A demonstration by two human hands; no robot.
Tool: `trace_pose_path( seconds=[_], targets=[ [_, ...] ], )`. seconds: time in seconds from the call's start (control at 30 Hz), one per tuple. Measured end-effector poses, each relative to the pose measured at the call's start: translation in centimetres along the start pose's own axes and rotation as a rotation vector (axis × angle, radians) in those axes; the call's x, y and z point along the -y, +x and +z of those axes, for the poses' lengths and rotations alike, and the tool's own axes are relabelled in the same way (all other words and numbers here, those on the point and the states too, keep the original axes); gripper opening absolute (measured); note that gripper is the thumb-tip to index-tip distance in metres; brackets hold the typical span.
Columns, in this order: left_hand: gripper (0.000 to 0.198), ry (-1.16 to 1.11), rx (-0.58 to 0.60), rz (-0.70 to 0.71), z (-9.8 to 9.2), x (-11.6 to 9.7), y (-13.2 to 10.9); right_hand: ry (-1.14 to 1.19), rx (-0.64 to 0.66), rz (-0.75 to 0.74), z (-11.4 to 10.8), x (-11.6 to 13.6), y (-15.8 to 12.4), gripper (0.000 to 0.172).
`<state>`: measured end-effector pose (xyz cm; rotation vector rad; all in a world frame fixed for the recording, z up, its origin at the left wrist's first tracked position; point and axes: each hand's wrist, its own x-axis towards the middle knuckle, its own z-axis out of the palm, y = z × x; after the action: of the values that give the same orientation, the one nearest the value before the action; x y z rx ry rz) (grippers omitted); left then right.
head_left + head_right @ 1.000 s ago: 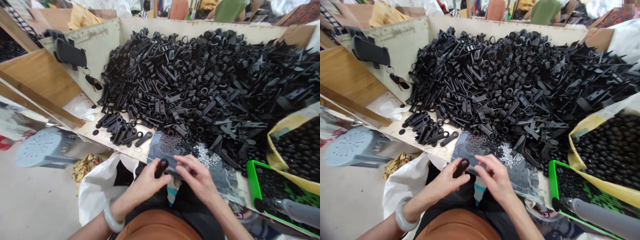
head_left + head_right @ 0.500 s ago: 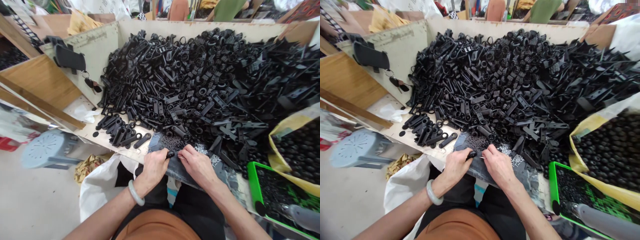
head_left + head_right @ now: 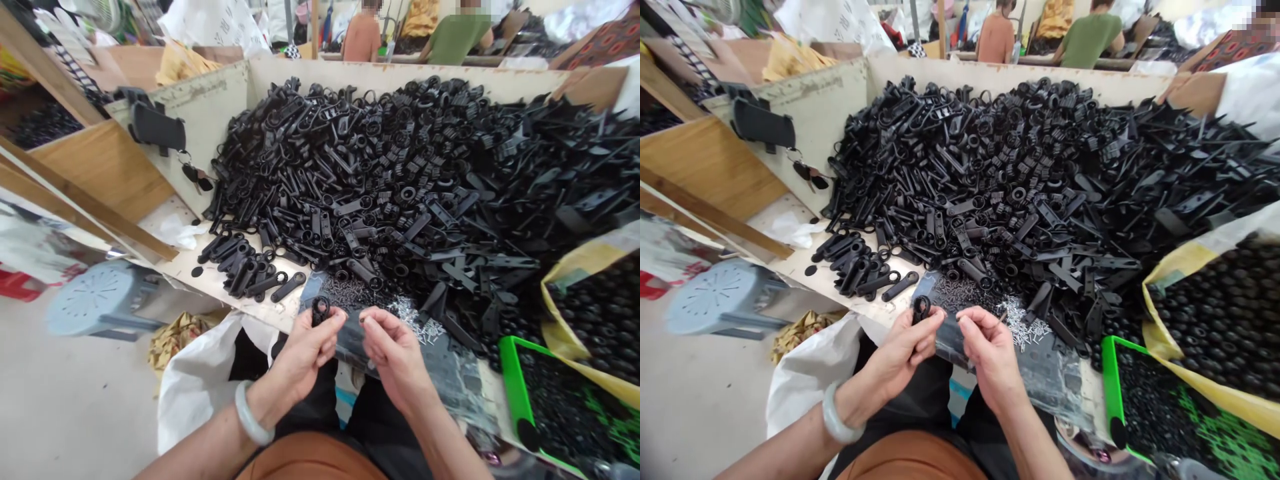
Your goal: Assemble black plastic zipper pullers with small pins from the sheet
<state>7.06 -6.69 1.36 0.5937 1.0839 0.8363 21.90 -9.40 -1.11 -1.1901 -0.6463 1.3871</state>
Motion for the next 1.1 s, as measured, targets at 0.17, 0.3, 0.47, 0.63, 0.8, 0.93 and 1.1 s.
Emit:
trace_pose_path(
  seconds=[0.17,0.3,0.47,0.63,0.8,0.93,1.1],
  targets=[
    [0.044,-0.208,0.083,-0.131,-0.1,-0.1,-0.9,0.161,-0.002,0.038,1.6,-0.4,-0.4,0.034],
    [0.043,-0.236,0.101,-0.152,-0.5,0.3,-1.2,0.163,-0.003,0.053,1.8,-0.7,-0.4,0.034],
    [0.042,-0.316,0.132,-0.212,-0.7,0.8,-1.3,0.165,-0.002,0.073,1.8,-1.1,-0.9,0.033],
    [0.046,-0.405,0.141,-0.280,-0.9,1.1,-1.3,0.176,0.006,0.083,1.9,-1.3,-1.0,0.033],
    [0.047,-0.471,0.174,-0.331,-1.0,1.1,-1.1,0.169,0.015,0.084,2.0,-1.3,-0.9,0.034],
    [0.051,-0.460,0.182,-0.335,-1.0,1.2,-1.1,0.142,0.004,0.053,1.9,-1.5,-0.9,0.034],
    [0.044,-0.262,0.105,-0.156,-0.6,1.3,-1.6,0.058,-0.011,-0.009,1.5,-1.7,-1.0,0.031]
  ],
)
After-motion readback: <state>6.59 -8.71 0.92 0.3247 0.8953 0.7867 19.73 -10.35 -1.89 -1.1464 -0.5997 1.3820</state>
